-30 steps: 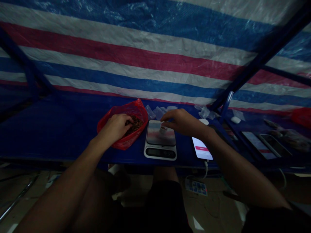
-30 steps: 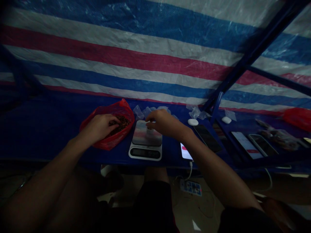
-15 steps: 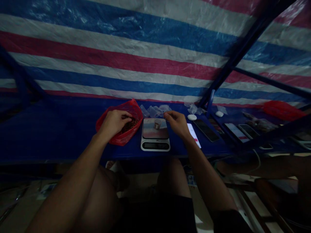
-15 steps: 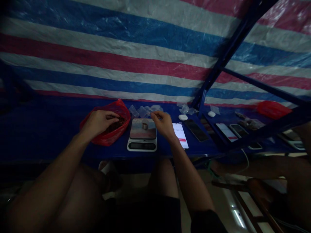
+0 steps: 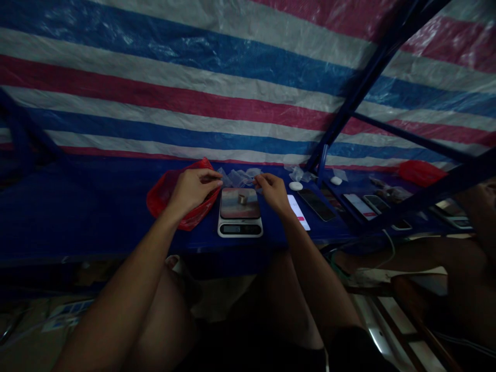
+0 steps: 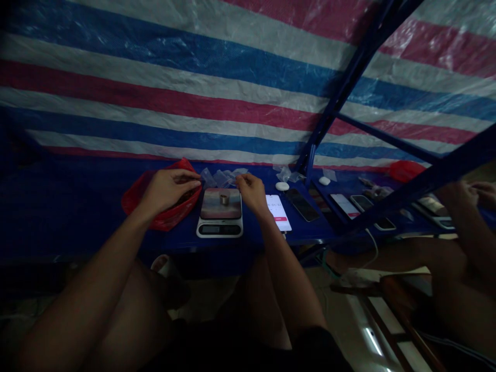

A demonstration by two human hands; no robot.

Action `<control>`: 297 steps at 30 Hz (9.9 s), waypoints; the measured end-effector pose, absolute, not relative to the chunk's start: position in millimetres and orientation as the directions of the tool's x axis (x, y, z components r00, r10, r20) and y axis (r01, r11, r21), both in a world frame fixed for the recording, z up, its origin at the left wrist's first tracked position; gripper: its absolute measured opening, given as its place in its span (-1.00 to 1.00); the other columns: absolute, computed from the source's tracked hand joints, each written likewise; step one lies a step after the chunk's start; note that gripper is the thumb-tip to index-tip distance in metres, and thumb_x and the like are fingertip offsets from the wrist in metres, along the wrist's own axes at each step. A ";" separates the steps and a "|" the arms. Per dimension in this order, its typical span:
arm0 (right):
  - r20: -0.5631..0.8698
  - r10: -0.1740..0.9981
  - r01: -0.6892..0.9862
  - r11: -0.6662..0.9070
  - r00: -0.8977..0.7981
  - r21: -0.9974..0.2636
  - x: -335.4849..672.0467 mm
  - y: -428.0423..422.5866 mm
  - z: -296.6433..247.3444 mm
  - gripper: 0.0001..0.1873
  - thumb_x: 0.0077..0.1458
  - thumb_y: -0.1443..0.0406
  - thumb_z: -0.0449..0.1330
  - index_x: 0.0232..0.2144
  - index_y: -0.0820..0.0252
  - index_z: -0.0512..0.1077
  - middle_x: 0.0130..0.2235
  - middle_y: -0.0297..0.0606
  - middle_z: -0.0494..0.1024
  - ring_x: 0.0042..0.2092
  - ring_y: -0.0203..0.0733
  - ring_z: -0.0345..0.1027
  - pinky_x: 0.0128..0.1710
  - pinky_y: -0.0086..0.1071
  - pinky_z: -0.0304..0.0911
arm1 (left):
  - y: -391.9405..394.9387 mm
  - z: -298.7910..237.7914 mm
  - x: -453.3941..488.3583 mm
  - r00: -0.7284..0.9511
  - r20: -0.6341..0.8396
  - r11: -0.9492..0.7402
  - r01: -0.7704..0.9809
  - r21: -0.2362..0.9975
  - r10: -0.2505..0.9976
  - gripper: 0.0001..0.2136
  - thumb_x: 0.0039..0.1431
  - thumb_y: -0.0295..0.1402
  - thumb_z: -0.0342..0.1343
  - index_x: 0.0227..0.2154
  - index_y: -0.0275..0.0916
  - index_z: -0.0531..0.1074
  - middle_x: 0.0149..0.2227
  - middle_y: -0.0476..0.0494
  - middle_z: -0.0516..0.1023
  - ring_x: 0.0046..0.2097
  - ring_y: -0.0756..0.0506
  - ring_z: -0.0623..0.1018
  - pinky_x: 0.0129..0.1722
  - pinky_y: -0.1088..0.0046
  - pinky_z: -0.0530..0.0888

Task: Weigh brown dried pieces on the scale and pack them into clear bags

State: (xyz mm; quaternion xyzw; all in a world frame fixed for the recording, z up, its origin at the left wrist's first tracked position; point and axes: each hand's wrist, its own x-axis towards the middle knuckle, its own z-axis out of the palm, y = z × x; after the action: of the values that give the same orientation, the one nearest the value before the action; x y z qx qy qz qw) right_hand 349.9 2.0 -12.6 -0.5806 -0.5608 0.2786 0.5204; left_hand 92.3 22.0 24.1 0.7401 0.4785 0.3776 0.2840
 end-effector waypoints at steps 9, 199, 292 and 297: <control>0.306 0.907 0.257 0.234 0.290 -0.938 338.8 10.7 -22.9 -0.67 0.26 0.05 0.21 -0.31 0.17 0.58 -0.27 -0.17 0.72 -0.22 -0.09 0.58 -0.14 -0.26 0.43 | 31.4 23.5 157.4 0.501 0.277 -0.502 0.395 0.770 0.820 -0.82 0.20 -0.49 0.34 -0.16 -0.21 0.76 -0.08 -0.19 0.80 -0.04 -0.20 0.74 0.10 0.23 0.62; 0.301 0.913 0.361 0.193 0.274 -0.912 333.2 1.3 -25.0 -0.65 0.26 0.12 0.14 -0.45 0.15 0.56 -0.38 -0.24 0.66 -0.29 -0.09 0.47 -0.19 -0.28 0.31 | 12.2 17.9 106.6 0.236 0.421 -0.477 0.554 0.682 0.876 -0.81 0.27 -0.34 0.30 -0.13 -0.21 0.75 -0.08 -0.20 0.80 -0.08 -0.22 0.74 0.05 0.28 0.60; 0.323 0.926 0.390 0.229 0.196 -0.892 340.4 9.4 -38.9 -0.76 0.23 0.28 0.15 -0.29 0.19 0.64 -0.29 -0.20 0.71 -0.22 -0.08 0.56 -0.06 -0.19 0.45 | 35.8 -3.6 157.3 0.486 0.385 -0.606 0.467 0.644 0.785 -0.76 0.27 -0.53 0.27 -0.12 -0.17 0.78 -0.06 -0.22 0.80 0.01 -0.23 0.73 0.12 0.22 0.58; 0.330 0.912 0.488 0.178 0.244 -0.854 352.7 1.0 -33.4 -0.79 0.12 0.37 0.18 -0.32 0.16 0.64 -0.27 -0.18 0.73 -0.18 -0.02 0.59 -0.02 -0.12 0.48 | 30.7 0.0 156.2 0.453 0.343 -0.539 0.433 0.722 0.823 -0.78 0.22 -0.52 0.34 -0.13 -0.16 0.77 -0.06 -0.21 0.80 0.00 -0.24 0.74 0.16 0.16 0.59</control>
State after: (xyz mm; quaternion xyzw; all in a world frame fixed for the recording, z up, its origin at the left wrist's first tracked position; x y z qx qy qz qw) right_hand 352.7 1.0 -33.4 -0.6056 -0.5781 0.2098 0.5050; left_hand 156.2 30.7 0.0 0.8052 0.3900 0.3483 0.2798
